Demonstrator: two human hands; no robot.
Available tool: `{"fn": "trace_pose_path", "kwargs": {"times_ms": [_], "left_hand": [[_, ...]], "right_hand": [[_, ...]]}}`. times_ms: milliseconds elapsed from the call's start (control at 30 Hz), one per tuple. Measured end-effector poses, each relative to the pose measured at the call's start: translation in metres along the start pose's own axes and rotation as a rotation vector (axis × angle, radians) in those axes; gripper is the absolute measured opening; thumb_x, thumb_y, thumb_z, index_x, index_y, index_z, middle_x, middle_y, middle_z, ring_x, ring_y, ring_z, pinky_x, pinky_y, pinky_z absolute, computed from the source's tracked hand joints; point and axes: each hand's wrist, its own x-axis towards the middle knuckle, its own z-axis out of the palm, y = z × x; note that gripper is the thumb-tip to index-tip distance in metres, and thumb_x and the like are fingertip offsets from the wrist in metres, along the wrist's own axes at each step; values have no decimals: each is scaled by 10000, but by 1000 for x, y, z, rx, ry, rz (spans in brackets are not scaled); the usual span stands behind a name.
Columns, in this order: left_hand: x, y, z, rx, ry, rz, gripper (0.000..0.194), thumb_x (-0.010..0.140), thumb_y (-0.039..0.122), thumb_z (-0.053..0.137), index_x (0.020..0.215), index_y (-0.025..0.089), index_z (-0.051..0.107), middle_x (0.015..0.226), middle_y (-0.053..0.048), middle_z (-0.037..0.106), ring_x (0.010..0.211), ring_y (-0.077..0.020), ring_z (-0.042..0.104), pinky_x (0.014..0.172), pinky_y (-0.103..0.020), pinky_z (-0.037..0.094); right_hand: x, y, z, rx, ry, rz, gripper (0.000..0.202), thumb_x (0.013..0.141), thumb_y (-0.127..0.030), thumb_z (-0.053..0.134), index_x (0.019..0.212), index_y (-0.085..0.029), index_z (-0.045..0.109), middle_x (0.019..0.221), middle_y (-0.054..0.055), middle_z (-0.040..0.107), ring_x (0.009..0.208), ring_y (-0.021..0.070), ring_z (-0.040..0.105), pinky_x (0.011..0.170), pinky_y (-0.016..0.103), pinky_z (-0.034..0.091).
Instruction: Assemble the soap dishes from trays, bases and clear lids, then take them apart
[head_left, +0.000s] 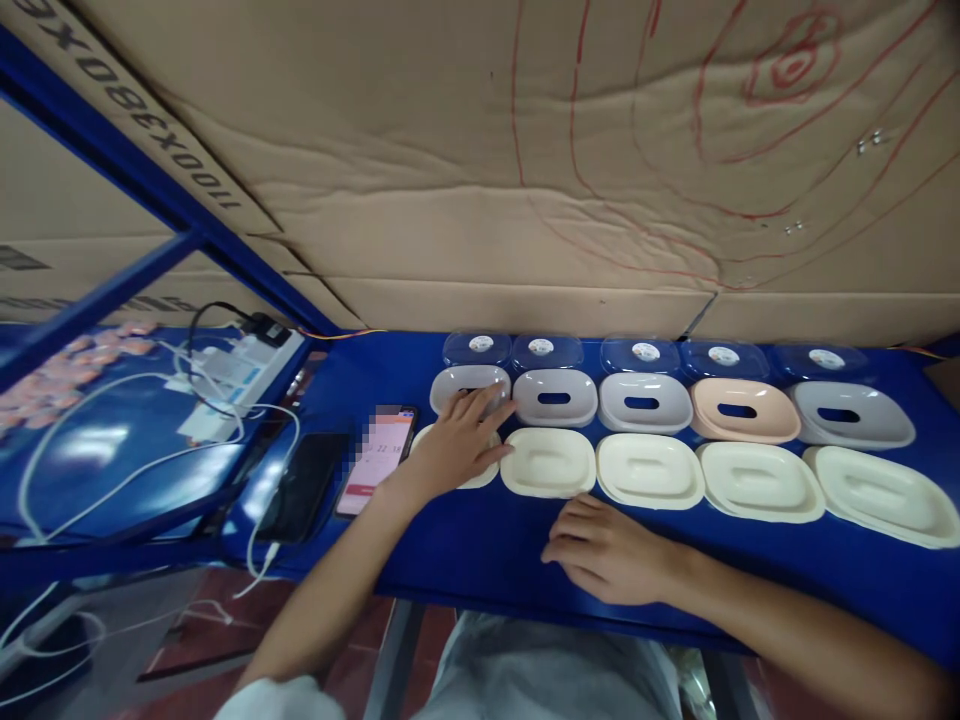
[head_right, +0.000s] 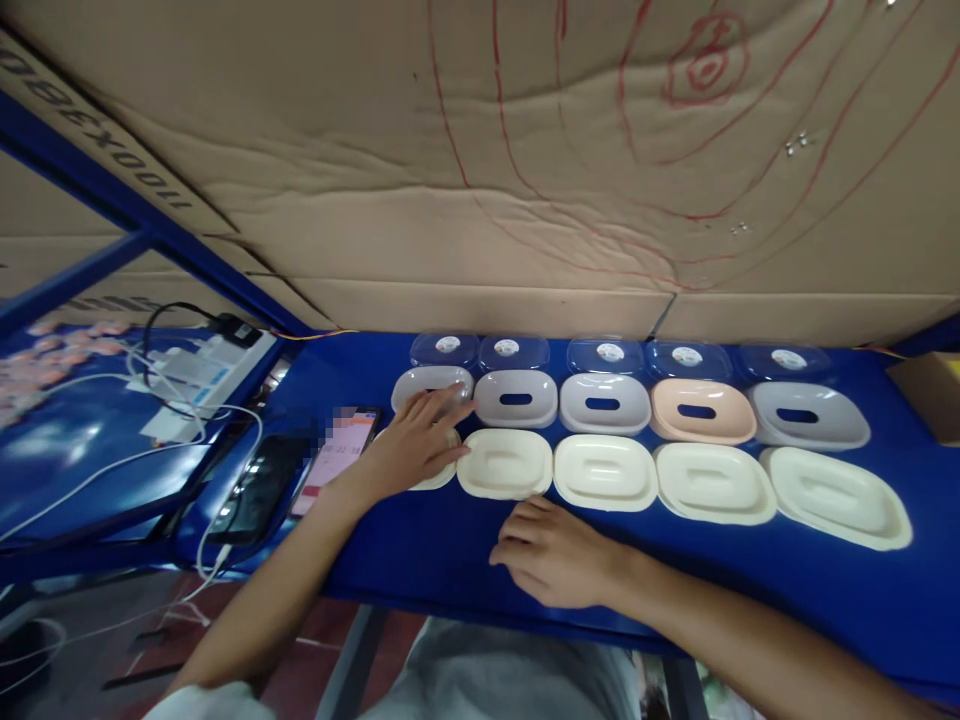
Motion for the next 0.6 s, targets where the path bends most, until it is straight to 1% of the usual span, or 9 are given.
{"fn": "trace_pose_path", "kwargs": {"times_ms": [100,167,200,267,333,433,467,533,600], "left_hand": [[-2,14,-8,-55,128,108,428,1164,424,555,1517,196,635,1480,-204,686,1360,-369,651,1148,-550,511],[-7,33,-7,-142,162,228,275,1167,330,520,1282,212,741,1186,-137,782,1098,-288,732,1001,-464,567],[-11,47,-4,-199,149,317,254,1152,299,525,1125,224,766,1015,-102,779,933,-255,728,885,-429,576],[-20,83,11,-336,60,515,309,1117,360,574,881,250,739,789,-61,719,718,-229,669,704,-409,551],[-28,124,33,-527,-100,741,322,1066,428,668,777,291,707,723,-25,694,617,-199,623,612,-393,534],[-31,175,69,-713,-237,997,453,985,249,734,568,261,558,703,-18,684,636,-160,660,619,-321,576],[-29,186,79,-722,-260,1039,517,944,193,753,505,250,487,694,-29,685,681,-161,695,648,-294,602],[-23,201,91,-699,-274,1030,580,894,163,796,457,250,426,666,-24,682,691,-162,720,657,-269,630],[-22,212,91,-635,-248,919,505,918,166,808,508,261,528,737,-16,725,736,-169,739,679,-264,648]], "right_hand": [[2,-1,0,-6,50,-25,208,1031,-112,576,1148,-203,722,931,33,764,865,192,637,809,370,505],[2,-1,-2,-19,115,-37,218,1032,-108,556,1156,-204,707,880,31,752,828,191,643,777,365,510],[2,0,-3,-24,161,-39,222,1029,-106,546,1158,-203,697,873,36,747,823,194,649,772,368,516],[0,2,-8,-30,247,-24,255,1016,-94,516,1179,-209,675,924,57,755,860,208,674,794,385,535],[1,4,-13,-44,317,38,317,1008,-64,479,1215,-228,653,1029,79,769,944,227,703,842,413,558],[11,4,-13,-125,380,183,358,1027,-46,470,1278,-248,627,1174,108,768,1091,253,727,919,446,587],[18,2,-10,-165,369,208,343,1042,-67,493,1306,-243,621,1227,126,764,1144,267,726,951,464,594],[36,-2,2,-240,283,184,334,1069,-147,550,1389,-223,606,1354,169,744,1254,308,708,1026,516,593],[58,-6,20,-299,160,116,408,1085,-236,591,1490,-191,574,1479,201,705,1360,349,668,1112,573,567]]}}
